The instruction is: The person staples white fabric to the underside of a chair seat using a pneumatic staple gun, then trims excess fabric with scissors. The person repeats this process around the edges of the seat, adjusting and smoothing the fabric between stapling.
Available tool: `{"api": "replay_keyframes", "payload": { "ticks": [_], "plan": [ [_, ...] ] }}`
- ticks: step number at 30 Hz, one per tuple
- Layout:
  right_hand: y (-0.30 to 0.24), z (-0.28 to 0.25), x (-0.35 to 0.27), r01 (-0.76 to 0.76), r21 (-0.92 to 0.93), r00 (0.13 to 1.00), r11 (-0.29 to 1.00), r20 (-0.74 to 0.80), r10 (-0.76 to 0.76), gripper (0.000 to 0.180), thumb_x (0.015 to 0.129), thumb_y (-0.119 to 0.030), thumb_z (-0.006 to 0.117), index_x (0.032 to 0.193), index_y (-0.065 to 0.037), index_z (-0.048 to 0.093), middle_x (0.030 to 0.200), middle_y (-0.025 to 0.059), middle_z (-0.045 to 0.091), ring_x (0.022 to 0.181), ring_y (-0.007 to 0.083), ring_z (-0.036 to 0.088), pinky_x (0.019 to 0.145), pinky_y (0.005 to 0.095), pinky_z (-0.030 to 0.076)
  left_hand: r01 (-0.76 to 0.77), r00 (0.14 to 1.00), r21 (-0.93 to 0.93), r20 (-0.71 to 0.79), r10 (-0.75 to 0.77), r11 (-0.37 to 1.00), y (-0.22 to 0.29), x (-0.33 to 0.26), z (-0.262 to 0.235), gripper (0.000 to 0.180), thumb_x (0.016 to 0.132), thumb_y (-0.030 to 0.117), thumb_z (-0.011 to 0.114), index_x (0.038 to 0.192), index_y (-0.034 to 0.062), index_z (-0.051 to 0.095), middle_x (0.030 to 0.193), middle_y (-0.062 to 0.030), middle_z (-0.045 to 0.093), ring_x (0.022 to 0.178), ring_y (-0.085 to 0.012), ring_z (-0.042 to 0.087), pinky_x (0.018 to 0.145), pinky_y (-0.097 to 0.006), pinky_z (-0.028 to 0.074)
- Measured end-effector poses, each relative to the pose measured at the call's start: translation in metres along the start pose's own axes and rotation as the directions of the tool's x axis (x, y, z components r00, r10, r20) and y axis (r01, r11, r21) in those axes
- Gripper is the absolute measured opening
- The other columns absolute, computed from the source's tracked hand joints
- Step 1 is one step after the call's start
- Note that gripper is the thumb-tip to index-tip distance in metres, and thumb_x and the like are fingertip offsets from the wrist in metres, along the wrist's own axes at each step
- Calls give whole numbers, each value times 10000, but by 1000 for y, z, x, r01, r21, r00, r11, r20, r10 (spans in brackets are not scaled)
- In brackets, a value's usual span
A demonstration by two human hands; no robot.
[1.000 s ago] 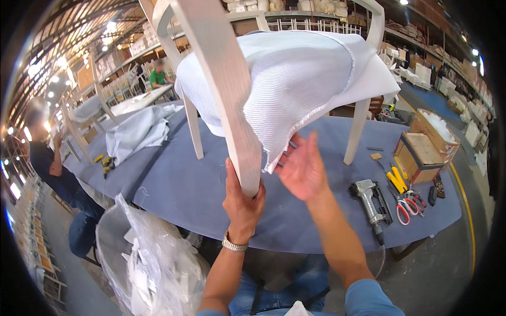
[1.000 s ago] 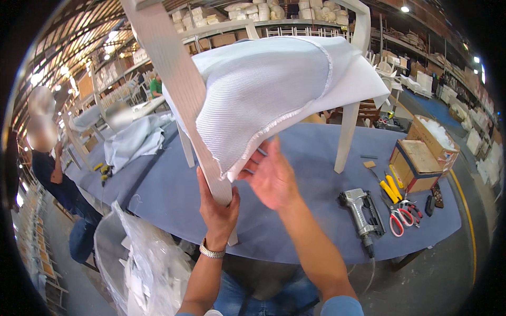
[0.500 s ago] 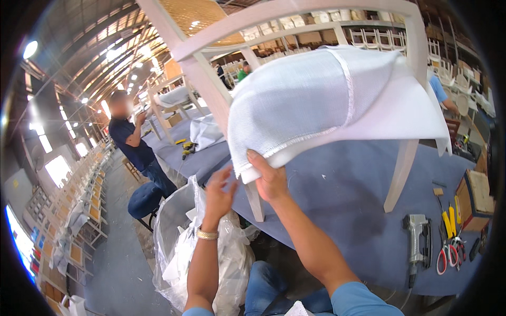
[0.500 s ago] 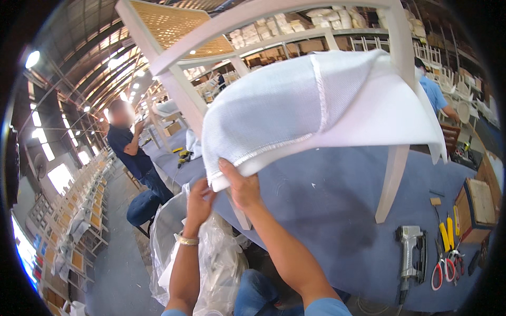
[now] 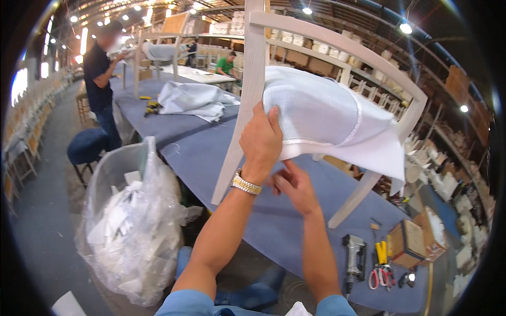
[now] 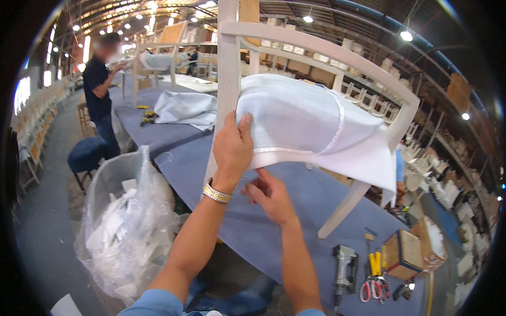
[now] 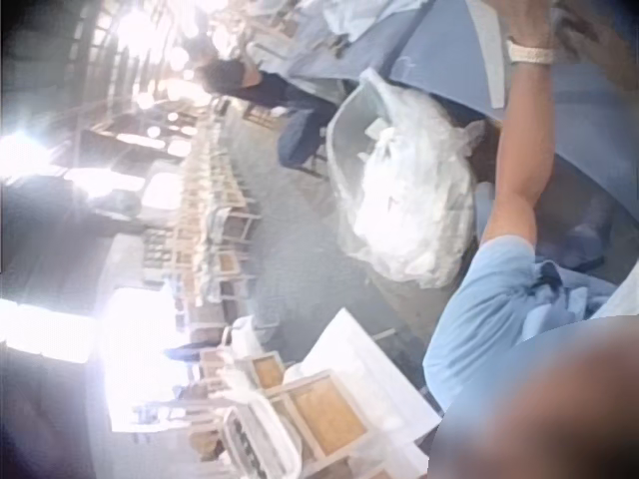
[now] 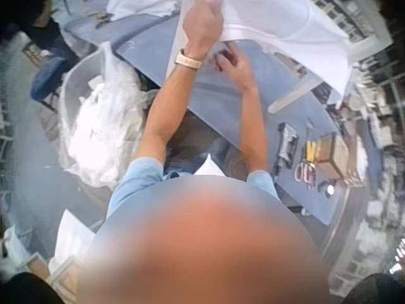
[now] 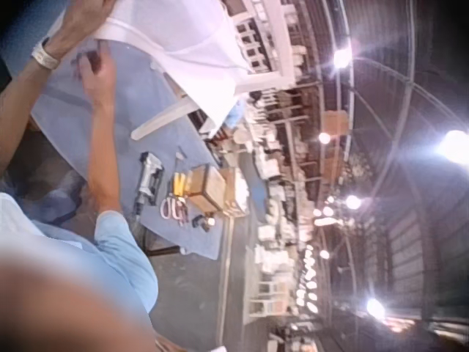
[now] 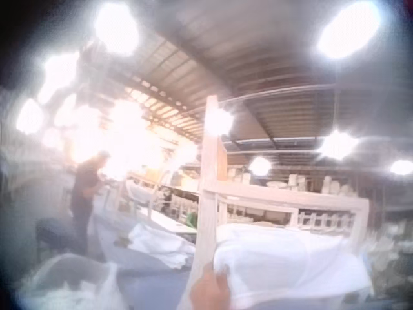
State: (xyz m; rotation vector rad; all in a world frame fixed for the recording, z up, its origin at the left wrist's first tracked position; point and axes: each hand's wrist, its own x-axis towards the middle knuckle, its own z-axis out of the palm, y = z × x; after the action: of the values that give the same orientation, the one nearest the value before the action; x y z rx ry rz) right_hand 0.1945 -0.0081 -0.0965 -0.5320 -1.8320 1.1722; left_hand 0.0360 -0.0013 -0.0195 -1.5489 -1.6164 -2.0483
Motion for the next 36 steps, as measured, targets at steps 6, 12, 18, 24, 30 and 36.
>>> {"api": "replay_keyframes", "payload": {
  "ticks": [6,12,18,24,30,36],
  "plan": [
    [-127,-36,-16,217,-411,925,885,-204,-321,264,979,-104,623,1186,43,695,861,83,695,701,111,607,670,268,506,9,1000,-437,-10,-15,899,5,0,-5,418,1046,270,532,1249,-90,593,854,-304,678,759,-442,681,661,-514,492],
    [-192,-7,118,389,-907,869,160,303,-392,435,904,-329,736,1249,-65,705,1183,147,711,997,268,671,935,362,520,52,999,-787,49,-22,615,-10,4,1,394,1059,235,535,1237,-108,611,876,-153,694,750,-202,638,682,-365,489],
    [-159,-16,203,313,-947,949,70,316,22,879,766,-736,694,1383,-113,624,1406,186,608,1281,379,584,1092,474,452,271,960,-929,279,-4,252,-31,-3,22,405,1097,202,488,1392,-74,523,1021,-14,669,898,-42,592,775,-219,472],
    [-143,4,200,191,-980,979,-62,194,-56,913,698,-757,729,1366,-142,641,1354,193,632,1198,402,625,1060,493,465,352,936,-935,352,2,40,-44,-6,22,405,1092,221,516,1374,-70,525,980,-6,655,887,-15,543,721,-206,434],
    [-132,16,191,141,-989,975,-43,146,-166,857,695,-655,764,1339,-101,654,1312,172,651,1196,397,620,1038,493,474,157,967,-787,244,67,597,-61,-3,16,345,1077,247,539,1261,-45,560,936,-111,707,801,-127,667,708,-276,509],
    [-125,23,182,90,-989,969,-119,115,-217,768,793,-612,727,1320,-61,639,1322,163,646,1240,352,600,1024,472,486,20,967,-624,210,143,781,-71,2,10,260,1034,243,606,1066,-14,594,687,-200,623,582,-301,622,536,-391,452]
  ]
}}
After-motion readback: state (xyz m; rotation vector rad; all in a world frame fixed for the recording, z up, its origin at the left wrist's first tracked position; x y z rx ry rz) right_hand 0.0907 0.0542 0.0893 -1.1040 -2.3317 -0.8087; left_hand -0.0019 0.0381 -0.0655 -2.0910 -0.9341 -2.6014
